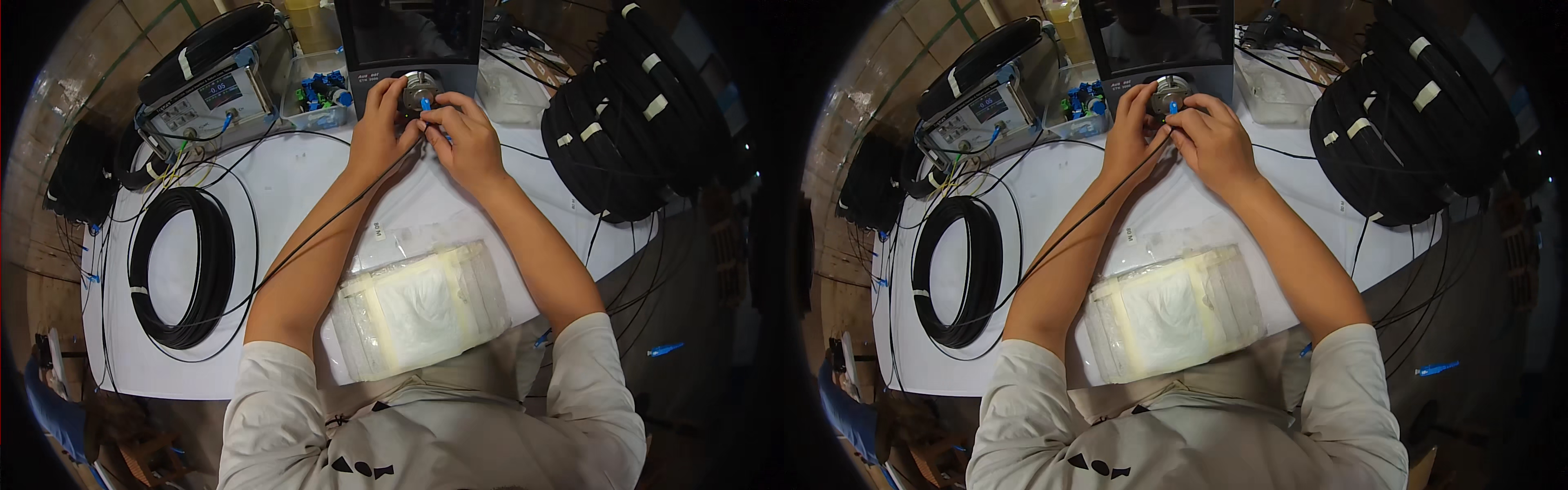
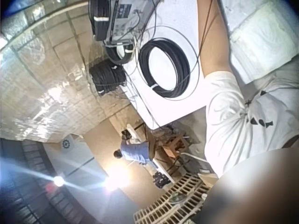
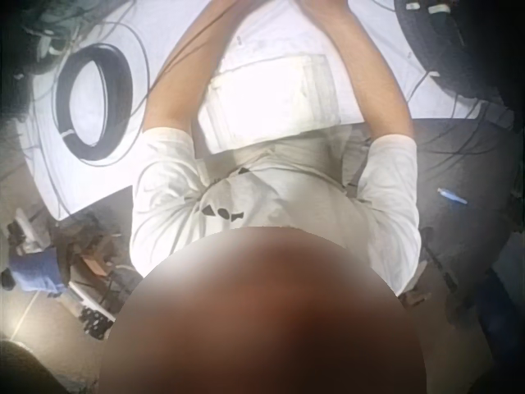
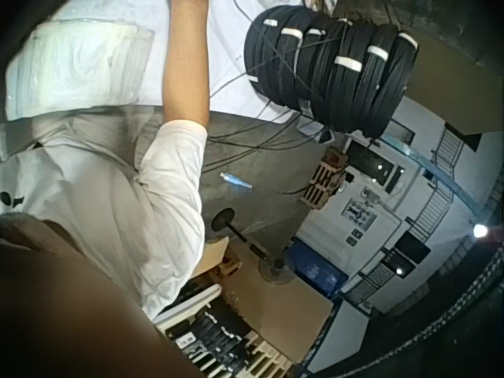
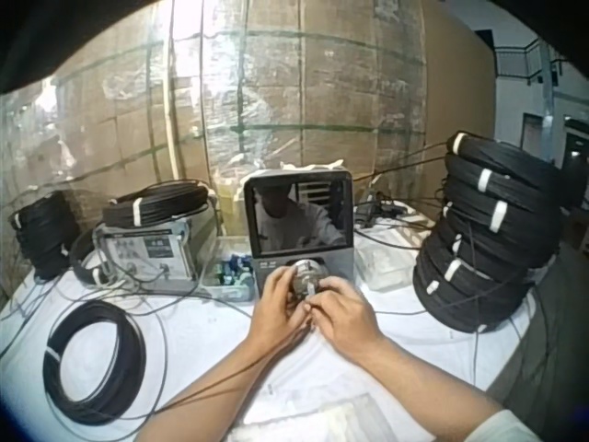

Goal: Inspecting the connector end of a fiber optic cable using a digital microscope and reviewing the image on a monitor.

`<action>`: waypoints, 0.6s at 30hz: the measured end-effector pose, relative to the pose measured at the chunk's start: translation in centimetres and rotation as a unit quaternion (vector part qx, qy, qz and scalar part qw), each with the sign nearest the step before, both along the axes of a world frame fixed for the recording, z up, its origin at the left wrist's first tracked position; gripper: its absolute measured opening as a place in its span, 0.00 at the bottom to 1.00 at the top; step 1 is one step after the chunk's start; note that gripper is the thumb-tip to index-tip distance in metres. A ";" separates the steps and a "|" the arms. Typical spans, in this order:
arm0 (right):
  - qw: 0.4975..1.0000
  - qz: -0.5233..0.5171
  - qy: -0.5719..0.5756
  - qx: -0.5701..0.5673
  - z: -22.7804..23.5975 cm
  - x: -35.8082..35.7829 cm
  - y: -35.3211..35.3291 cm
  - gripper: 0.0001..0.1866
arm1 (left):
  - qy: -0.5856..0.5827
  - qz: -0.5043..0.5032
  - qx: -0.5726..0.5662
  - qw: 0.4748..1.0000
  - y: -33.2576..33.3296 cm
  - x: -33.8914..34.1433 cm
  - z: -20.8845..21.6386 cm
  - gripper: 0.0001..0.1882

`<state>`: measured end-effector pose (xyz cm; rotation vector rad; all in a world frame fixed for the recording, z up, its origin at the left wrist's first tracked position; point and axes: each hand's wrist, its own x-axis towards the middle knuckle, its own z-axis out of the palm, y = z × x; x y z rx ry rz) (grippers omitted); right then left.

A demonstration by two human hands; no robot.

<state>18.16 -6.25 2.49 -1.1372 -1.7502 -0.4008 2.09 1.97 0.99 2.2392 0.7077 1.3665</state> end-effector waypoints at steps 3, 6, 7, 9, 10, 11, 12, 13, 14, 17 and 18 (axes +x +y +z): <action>0.999 -0.027 -0.011 0.014 0.2 0.1 0.4 0.12 | 0.011 0.006 -0.014 1.000 -0.2 0.1 0.0 0.37; 0.999 -0.037 -0.007 0.030 1.1 -0.1 0.6 0.12 | 0.018 0.003 0.004 1.000 -0.1 -0.1 0.0 0.39; 0.999 -0.039 -0.016 0.032 1.2 -0.1 0.7 0.12 | 0.018 0.002 0.005 1.000 -0.1 0.0 0.0 0.39; 0.999 -0.033 -0.018 0.031 1.1 0.0 0.8 0.12 | 0.024 0.000 -0.020 1.000 -0.1 0.1 0.0 0.39; 0.999 -0.025 -0.019 0.028 1.0 0.1 0.9 0.11 | 0.021 0.001 -0.009 1.000 -0.2 0.1 0.0 0.39; 0.999 -0.024 -0.019 0.029 1.0 0.3 1.0 0.11 | 0.022 0.001 -0.009 1.000 -0.2 0.1 0.0 0.39; 0.999 -0.013 -0.030 0.029 1.0 0.6 1.1 0.14 | 0.020 0.000 -0.011 1.000 -0.2 0.1 0.0 0.39; 0.999 -0.002 -0.041 0.029 1.1 0.8 1.2 0.16 | 0.019 -0.001 -0.012 1.000 -0.1 0.0 0.0 0.38; 0.999 -0.002 -0.041 0.030 0.9 0.9 1.2 0.16 | 0.019 0.000 -0.011 1.000 -0.1 0.0 0.0 0.38; 0.999 -0.026 -0.003 0.027 0.2 1.0 1.0 0.25 | 0.010 -0.004 -0.011 1.000 -0.3 0.1 0.1 0.38; 0.999 -0.040 0.002 0.019 -0.1 0.9 1.2 0.29 | 0.012 -0.003 -0.016 1.000 -0.3 0.1 0.1 0.38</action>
